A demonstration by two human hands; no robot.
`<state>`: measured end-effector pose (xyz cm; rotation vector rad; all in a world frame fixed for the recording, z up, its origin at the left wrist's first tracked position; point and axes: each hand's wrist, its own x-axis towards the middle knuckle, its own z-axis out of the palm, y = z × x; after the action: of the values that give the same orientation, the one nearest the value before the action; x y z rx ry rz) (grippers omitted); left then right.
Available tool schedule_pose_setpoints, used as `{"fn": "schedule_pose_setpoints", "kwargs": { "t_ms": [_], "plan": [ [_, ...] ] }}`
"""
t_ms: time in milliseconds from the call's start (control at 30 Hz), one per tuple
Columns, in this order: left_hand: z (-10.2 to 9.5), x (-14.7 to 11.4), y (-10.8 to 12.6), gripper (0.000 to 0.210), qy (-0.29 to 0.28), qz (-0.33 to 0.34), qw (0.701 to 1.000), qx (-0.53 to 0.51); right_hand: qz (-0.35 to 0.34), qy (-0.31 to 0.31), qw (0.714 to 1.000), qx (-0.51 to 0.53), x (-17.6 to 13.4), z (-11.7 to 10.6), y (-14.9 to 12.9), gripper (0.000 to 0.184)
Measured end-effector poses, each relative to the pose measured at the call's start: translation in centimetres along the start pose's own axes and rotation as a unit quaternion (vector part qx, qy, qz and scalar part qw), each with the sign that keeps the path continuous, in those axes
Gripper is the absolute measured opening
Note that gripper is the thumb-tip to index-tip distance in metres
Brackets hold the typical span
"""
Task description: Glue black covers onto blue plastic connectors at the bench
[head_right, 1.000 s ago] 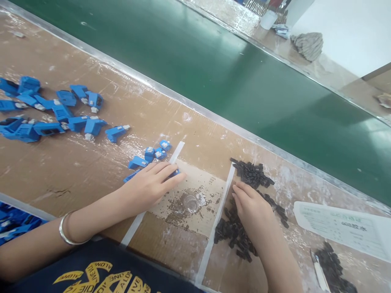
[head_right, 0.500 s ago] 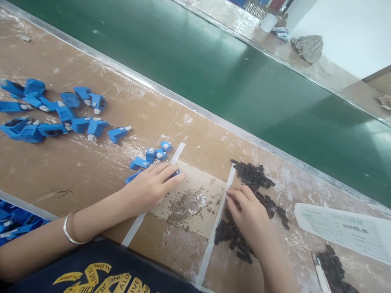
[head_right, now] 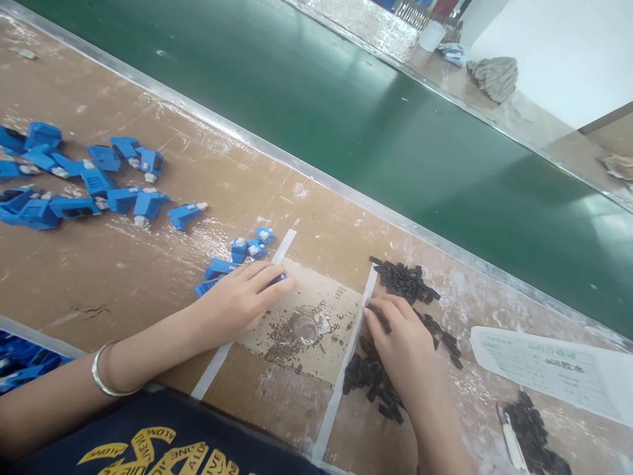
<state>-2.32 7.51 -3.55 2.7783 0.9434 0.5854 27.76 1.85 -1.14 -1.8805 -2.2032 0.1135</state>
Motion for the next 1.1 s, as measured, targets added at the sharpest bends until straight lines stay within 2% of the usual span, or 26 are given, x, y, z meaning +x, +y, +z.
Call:
{"fn": "schedule_pose_setpoints", "kwargs": {
  "t_ms": [167, 533, 700, 800, 867, 967, 1100],
  "plan": [
    [-0.1, -0.1, 0.0, 0.049, -0.001, 0.002, 1.000, -0.004, -0.009, -0.026, 1.000, -0.009, 0.3, 0.2, 0.3, 0.036],
    [-0.2, -0.1, 0.0, 0.048, -0.007, 0.007, 1.000, 0.001, 0.012, -0.099, 0.995, 0.017, 1.8, -0.6, 0.0, 0.017],
    [-0.4, -0.1, 0.2, 0.047, -0.012, 0.002, 1.000, 0.005, 0.025, -0.064, 0.991, 0.111, 0.9, -1.6, -1.2, 0.017],
    [-0.7, -0.1, 0.4, 0.045, -0.030, -0.008, 1.000, 0.004, 0.011, -0.028, 0.974, 0.223, -0.5, -1.4, -2.9, 0.014],
    [-0.8, -0.1, 0.5, 0.044, -0.038, -0.014, 0.999, 0.004, -0.004, -0.010, 0.967, 0.256, -1.3, -1.0, -4.3, 0.014],
    [-0.6, -0.1, 0.5, 0.041, -0.032, -0.011, 0.999, 0.002, -0.046, 0.010, 0.971, 0.234, -2.1, -0.3, -6.3, 0.021],
    [-0.3, -0.1, 0.4, 0.039, -0.013, -0.008, 1.000, 0.006, -0.147, 0.030, 0.974, 0.169, -2.3, 0.0, -7.8, 0.032]
  ]
}}
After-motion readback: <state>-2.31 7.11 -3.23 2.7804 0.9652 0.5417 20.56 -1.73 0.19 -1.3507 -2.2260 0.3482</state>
